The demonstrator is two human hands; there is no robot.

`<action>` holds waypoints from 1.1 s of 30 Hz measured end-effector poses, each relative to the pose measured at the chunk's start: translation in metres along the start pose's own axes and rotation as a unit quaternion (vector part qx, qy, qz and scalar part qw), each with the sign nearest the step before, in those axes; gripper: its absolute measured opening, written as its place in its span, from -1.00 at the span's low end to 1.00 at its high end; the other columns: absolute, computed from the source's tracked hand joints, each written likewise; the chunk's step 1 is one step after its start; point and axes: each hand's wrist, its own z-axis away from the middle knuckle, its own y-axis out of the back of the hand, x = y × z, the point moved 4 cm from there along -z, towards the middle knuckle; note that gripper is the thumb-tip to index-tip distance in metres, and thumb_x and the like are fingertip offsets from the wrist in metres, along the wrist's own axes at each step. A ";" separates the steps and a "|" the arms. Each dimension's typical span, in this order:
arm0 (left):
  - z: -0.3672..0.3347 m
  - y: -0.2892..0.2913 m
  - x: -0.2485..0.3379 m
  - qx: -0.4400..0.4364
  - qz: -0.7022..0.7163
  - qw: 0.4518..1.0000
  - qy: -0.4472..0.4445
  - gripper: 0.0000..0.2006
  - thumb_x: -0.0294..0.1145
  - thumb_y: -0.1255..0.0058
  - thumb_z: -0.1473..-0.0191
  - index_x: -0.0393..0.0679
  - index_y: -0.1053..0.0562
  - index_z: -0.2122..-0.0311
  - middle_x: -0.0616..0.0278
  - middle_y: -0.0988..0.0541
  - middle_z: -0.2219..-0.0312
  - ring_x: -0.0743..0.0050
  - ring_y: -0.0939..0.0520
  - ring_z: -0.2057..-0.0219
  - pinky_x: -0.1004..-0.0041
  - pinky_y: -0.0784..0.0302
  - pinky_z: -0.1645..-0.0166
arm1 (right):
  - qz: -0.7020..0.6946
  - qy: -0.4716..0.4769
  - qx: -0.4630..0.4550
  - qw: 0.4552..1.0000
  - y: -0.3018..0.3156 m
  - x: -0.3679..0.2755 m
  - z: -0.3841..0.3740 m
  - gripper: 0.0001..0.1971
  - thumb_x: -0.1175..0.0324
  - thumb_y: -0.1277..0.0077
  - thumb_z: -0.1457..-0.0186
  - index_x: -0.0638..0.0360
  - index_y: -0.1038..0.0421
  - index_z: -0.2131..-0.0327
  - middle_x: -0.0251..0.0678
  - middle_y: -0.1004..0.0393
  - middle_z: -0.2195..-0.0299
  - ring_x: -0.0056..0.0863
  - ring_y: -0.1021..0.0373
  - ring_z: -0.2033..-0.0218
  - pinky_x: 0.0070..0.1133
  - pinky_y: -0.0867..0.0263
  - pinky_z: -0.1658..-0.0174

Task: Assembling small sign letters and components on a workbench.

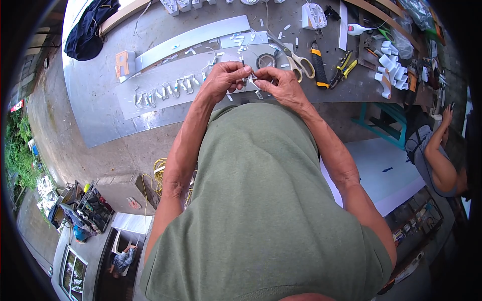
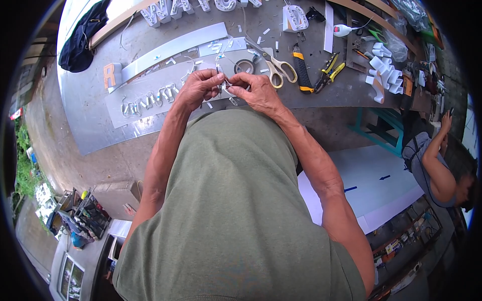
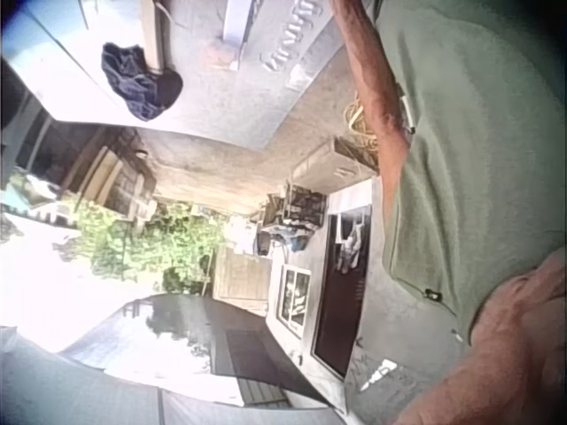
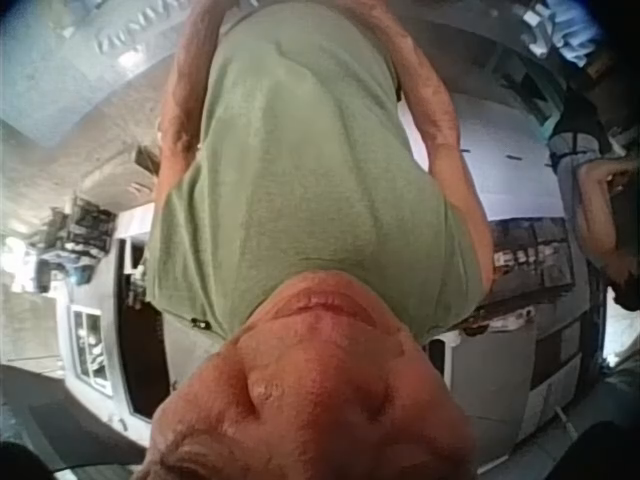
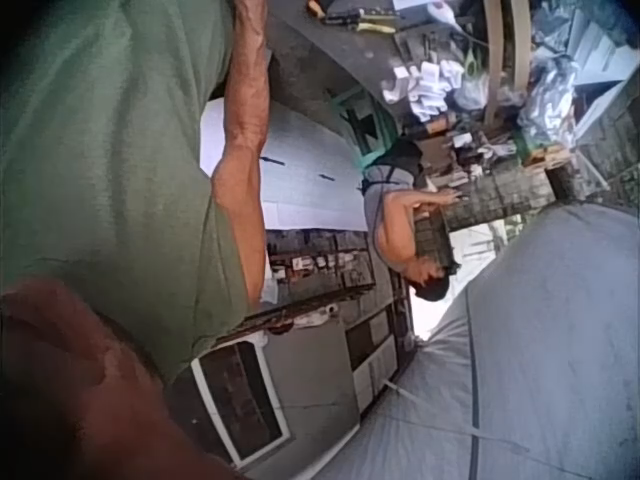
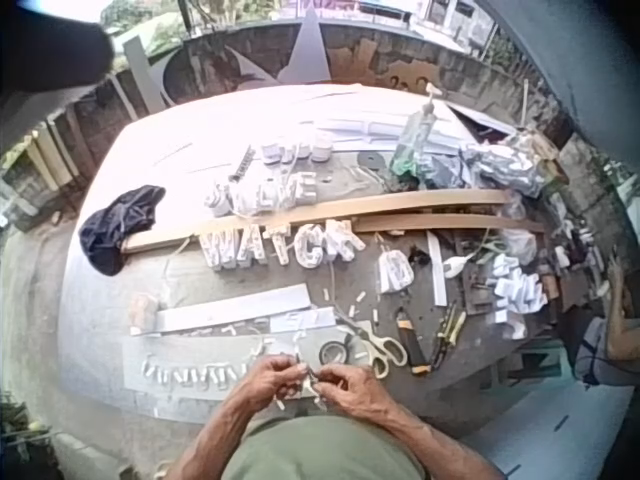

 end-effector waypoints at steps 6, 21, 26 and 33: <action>0.011 -0.003 0.010 -0.023 0.038 0.999 -0.005 -0.70 -0.18 -0.12 -0.23 -0.25 -0.58 0.17 0.35 -0.59 0.48 0.75 -0.45 0.55 0.68 -0.26 0.53 | -0.022 -0.032 -0.009 0.999 0.003 0.009 -0.004 -0.77 0.33 -0.15 -0.20 0.25 -0.55 0.14 -0.44 -0.55 0.41 -0.72 -0.37 0.47 -0.67 -0.31 0.41; 0.018 0.003 0.006 0.031 -0.137 0.982 -0.125 -0.73 -0.28 -0.27 -0.08 -0.24 -0.64 0.18 0.27 -0.69 0.39 0.60 -0.59 0.34 0.48 -0.47 0.23 | -0.150 -0.131 -0.019 0.980 -0.001 0.007 0.005 -0.58 0.23 -0.16 -0.20 0.29 -0.32 0.00 -0.29 -0.60 0.38 -0.59 -0.49 0.35 -0.59 -0.37 0.17; 0.022 -0.001 0.011 0.025 -0.234 0.966 -0.107 -0.69 -0.23 -0.27 -0.08 -0.25 -0.63 0.16 0.25 -0.69 0.39 0.53 -0.63 0.32 0.44 -0.54 0.15 | -0.154 -0.123 -0.043 0.979 -0.001 0.012 0.004 -0.69 0.25 -0.17 -0.20 0.31 -0.44 0.12 -0.33 -0.59 0.43 -0.61 -0.48 0.34 -0.61 -0.35 0.18; 0.021 0.001 0.011 0.020 -0.195 0.972 -0.130 -0.67 -0.20 -0.19 -0.14 -0.28 -0.62 0.14 0.23 -0.70 0.38 0.52 -0.65 0.29 0.45 -0.55 0.12 | -0.198 -0.103 0.031 0.974 0.010 0.013 0.000 -0.76 0.28 -0.08 -0.27 0.31 -0.53 0.19 -0.43 -0.51 0.51 -0.70 -0.42 0.48 -0.67 -0.35 0.37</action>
